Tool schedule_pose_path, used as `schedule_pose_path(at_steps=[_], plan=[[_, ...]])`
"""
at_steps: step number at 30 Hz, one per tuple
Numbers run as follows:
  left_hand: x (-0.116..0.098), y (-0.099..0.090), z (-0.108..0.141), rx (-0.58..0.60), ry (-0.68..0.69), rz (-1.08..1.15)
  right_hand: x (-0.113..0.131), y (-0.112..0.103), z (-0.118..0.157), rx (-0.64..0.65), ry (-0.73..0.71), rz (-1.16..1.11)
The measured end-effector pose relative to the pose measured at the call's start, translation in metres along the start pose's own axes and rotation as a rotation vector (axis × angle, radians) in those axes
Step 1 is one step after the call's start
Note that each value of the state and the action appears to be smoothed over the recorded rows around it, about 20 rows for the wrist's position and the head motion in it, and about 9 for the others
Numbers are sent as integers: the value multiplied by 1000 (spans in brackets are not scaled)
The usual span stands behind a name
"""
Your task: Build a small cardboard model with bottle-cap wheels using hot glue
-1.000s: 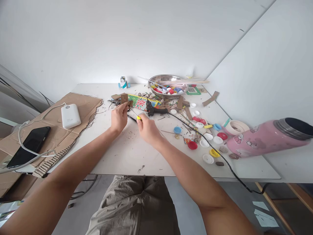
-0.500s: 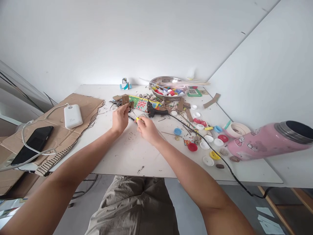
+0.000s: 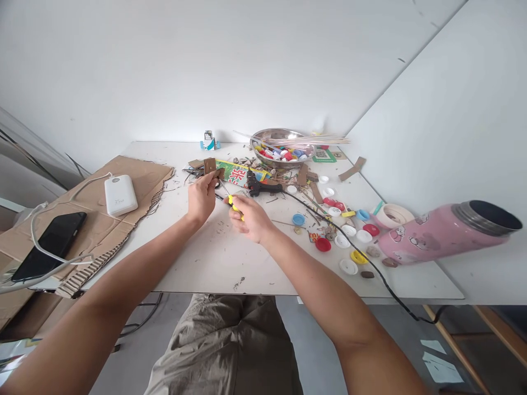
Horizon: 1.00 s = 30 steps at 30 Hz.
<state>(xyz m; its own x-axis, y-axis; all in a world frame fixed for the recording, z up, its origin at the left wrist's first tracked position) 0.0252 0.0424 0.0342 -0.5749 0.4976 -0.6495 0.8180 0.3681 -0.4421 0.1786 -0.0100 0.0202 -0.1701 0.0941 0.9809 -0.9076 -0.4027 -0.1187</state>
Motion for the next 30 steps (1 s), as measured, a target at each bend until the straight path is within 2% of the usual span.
schedule_pose_path(at_steps=[4,6,8,12,17,25,27,30], plan=[[-1,2,2,43,-71,81,7,-13,4,-297,-164,664],[-1,2,2,35,-84,123,9,-13,5,-332,-219,897],[0,1,1,19,-93,178,10,-13,5,-321,-257,983],[8,10,-3,51,-153,421,13,-16,4,-318,-318,973],[17,21,-3,132,-251,655,12,-15,5,-296,-275,961],[10,17,1,100,-200,522,11,-11,8,-294,-186,949],[10,15,3,76,-189,425,10,-9,8,-301,-199,825],[11,11,4,57,-158,283,3,-5,6,-220,-155,422]])
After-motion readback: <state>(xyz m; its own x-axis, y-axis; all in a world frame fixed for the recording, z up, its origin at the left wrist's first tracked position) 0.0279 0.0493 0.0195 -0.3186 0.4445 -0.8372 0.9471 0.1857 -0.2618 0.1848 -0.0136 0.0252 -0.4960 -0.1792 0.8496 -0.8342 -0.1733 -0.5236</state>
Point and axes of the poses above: each hand's wrist, its own z-axis away from the middle knuckle, its own y-axis out of the palm, x = y × z, the point moved 6 cm from there along -z, towards the middle knuckle, and after that the axes turned 4 degrees about z, right-handed, at the moved point
